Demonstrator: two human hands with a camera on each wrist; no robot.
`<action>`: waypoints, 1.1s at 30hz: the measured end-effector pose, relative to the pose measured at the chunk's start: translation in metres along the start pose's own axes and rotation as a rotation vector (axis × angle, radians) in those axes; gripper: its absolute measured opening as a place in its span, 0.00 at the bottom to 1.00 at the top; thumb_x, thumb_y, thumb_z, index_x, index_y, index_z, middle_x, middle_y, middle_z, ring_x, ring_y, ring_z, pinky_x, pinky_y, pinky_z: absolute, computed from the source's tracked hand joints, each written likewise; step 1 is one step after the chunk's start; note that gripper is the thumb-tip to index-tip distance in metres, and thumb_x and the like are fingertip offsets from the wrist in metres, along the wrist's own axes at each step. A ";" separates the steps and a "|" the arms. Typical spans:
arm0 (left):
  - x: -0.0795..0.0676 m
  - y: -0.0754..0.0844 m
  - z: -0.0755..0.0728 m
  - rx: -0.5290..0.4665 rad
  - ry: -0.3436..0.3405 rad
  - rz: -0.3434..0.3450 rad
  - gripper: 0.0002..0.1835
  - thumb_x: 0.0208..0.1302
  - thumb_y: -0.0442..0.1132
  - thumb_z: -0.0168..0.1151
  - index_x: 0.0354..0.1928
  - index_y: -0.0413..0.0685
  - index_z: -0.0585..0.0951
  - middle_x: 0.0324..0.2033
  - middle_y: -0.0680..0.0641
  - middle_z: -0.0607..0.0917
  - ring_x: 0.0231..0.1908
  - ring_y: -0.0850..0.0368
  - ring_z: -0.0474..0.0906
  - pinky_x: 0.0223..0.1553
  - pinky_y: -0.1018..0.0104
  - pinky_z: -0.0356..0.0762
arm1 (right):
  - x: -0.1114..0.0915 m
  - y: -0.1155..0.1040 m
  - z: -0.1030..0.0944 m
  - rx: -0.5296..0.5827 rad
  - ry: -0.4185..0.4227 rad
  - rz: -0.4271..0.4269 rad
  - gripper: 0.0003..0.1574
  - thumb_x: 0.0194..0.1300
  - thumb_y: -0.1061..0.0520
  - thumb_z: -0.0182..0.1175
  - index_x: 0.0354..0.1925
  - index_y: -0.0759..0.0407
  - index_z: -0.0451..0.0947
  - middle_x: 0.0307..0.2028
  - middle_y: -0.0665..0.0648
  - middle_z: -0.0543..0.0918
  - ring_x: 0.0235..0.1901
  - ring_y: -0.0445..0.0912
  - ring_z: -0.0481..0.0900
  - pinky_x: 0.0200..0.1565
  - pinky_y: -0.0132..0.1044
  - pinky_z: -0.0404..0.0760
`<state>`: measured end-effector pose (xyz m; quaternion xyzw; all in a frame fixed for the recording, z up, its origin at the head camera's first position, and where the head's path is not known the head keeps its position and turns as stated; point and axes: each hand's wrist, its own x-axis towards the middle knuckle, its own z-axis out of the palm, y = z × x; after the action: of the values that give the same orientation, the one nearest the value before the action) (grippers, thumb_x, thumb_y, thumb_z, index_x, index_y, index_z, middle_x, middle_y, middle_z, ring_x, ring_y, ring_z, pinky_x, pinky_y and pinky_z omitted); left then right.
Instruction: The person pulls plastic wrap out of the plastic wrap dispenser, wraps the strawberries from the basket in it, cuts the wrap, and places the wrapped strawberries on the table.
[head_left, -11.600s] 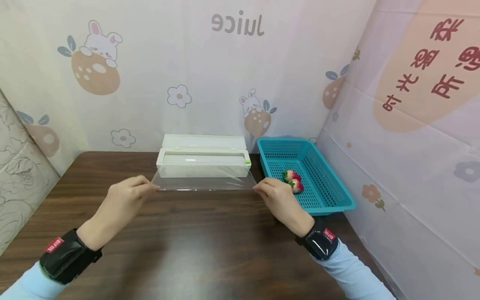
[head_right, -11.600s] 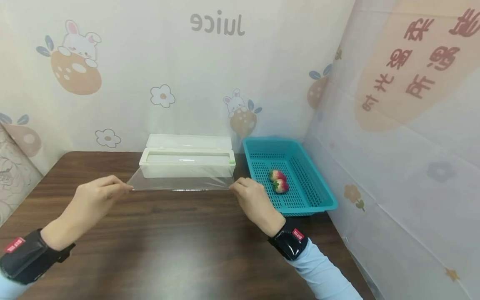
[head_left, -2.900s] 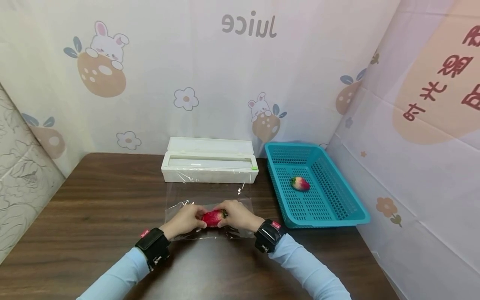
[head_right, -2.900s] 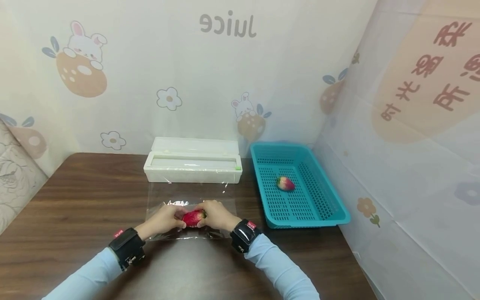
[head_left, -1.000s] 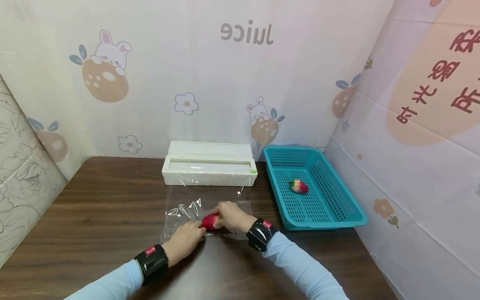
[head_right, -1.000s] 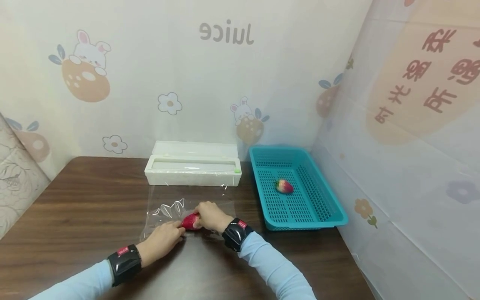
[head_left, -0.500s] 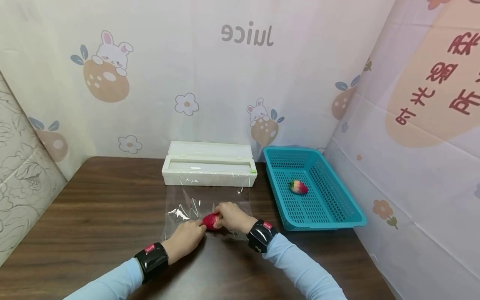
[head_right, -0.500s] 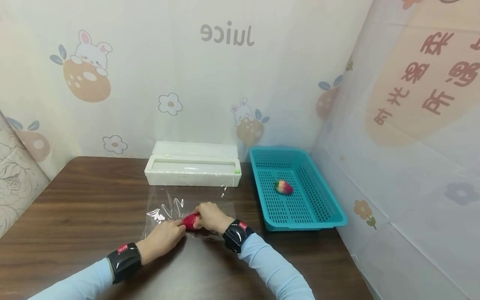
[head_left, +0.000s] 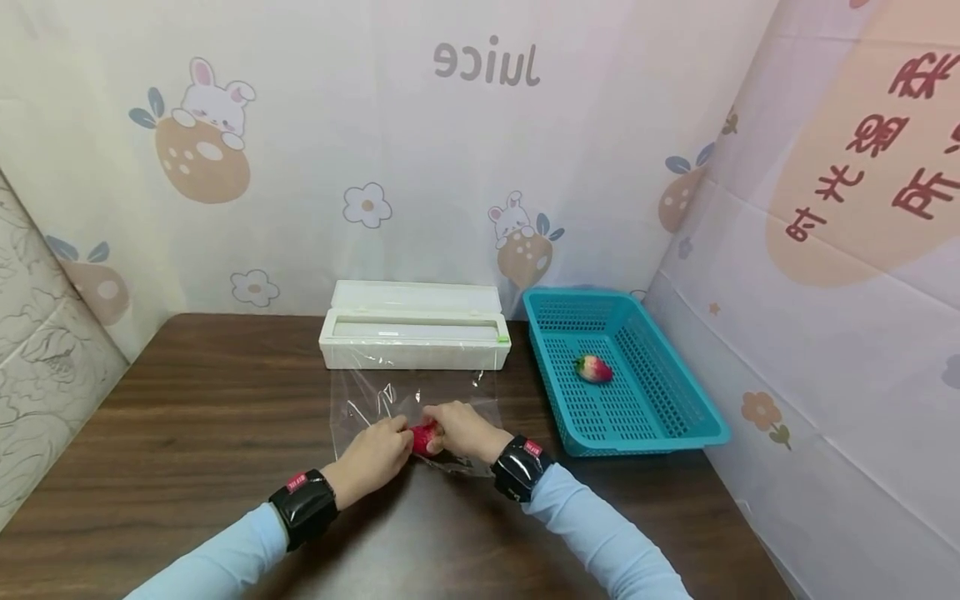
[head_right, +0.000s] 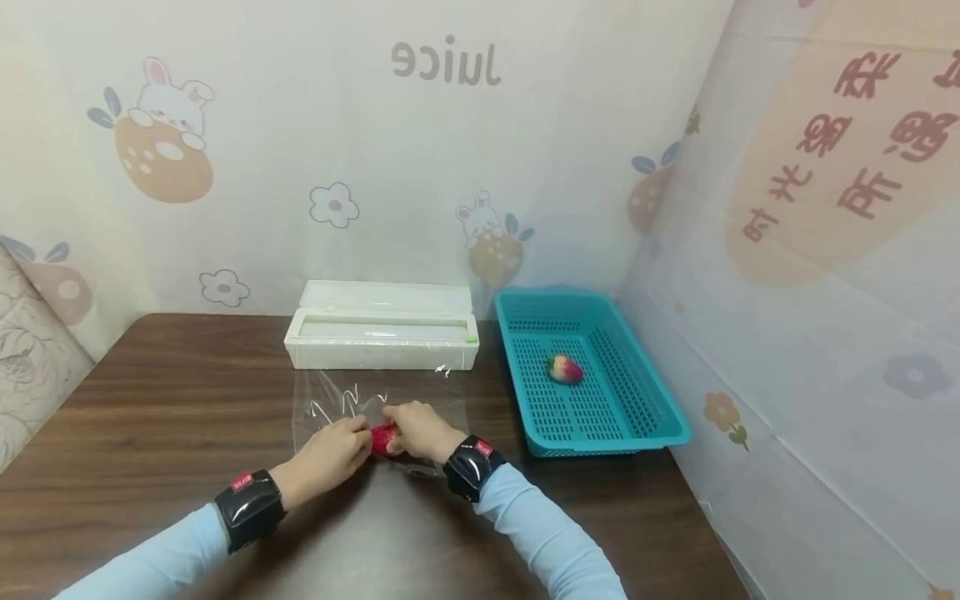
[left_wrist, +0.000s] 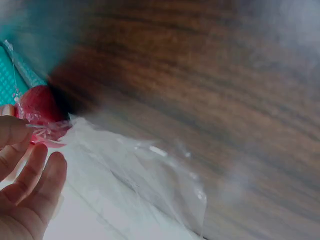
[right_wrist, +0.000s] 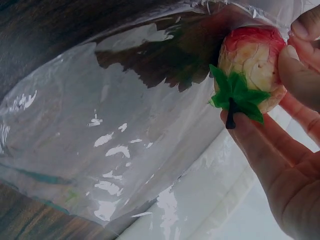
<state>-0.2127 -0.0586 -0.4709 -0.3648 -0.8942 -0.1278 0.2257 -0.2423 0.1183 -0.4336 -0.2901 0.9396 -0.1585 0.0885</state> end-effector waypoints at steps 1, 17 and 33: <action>0.001 -0.001 0.000 -0.020 -0.004 -0.007 0.09 0.46 0.33 0.65 0.18 0.47 0.74 0.22 0.53 0.71 0.21 0.58 0.71 0.20 0.68 0.72 | 0.000 0.000 0.000 -0.002 -0.004 -0.003 0.14 0.49 0.56 0.68 0.36 0.53 0.75 0.24 0.47 0.76 0.23 0.36 0.71 0.26 0.26 0.70; 0.007 -0.009 0.001 -0.181 -0.068 -0.098 0.06 0.46 0.32 0.64 0.18 0.49 0.77 0.23 0.55 0.75 0.21 0.62 0.73 0.24 0.72 0.73 | -0.013 -0.007 0.017 -0.428 0.058 -0.142 0.36 0.42 0.39 0.71 0.42 0.57 0.68 0.38 0.51 0.75 0.36 0.43 0.76 0.39 0.31 0.78; 0.005 -0.012 0.000 -0.225 -0.096 -0.099 0.07 0.48 0.32 0.64 0.19 0.50 0.77 0.23 0.56 0.77 0.22 0.64 0.73 0.23 0.73 0.71 | -0.012 -0.003 0.015 -0.462 0.116 -0.210 0.17 0.55 0.53 0.65 0.42 0.57 0.74 0.37 0.52 0.80 0.35 0.43 0.80 0.39 0.33 0.80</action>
<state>-0.2245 -0.0640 -0.4691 -0.3489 -0.9010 -0.2206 0.1336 -0.2270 0.1190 -0.4453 -0.3890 0.9191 0.0358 -0.0511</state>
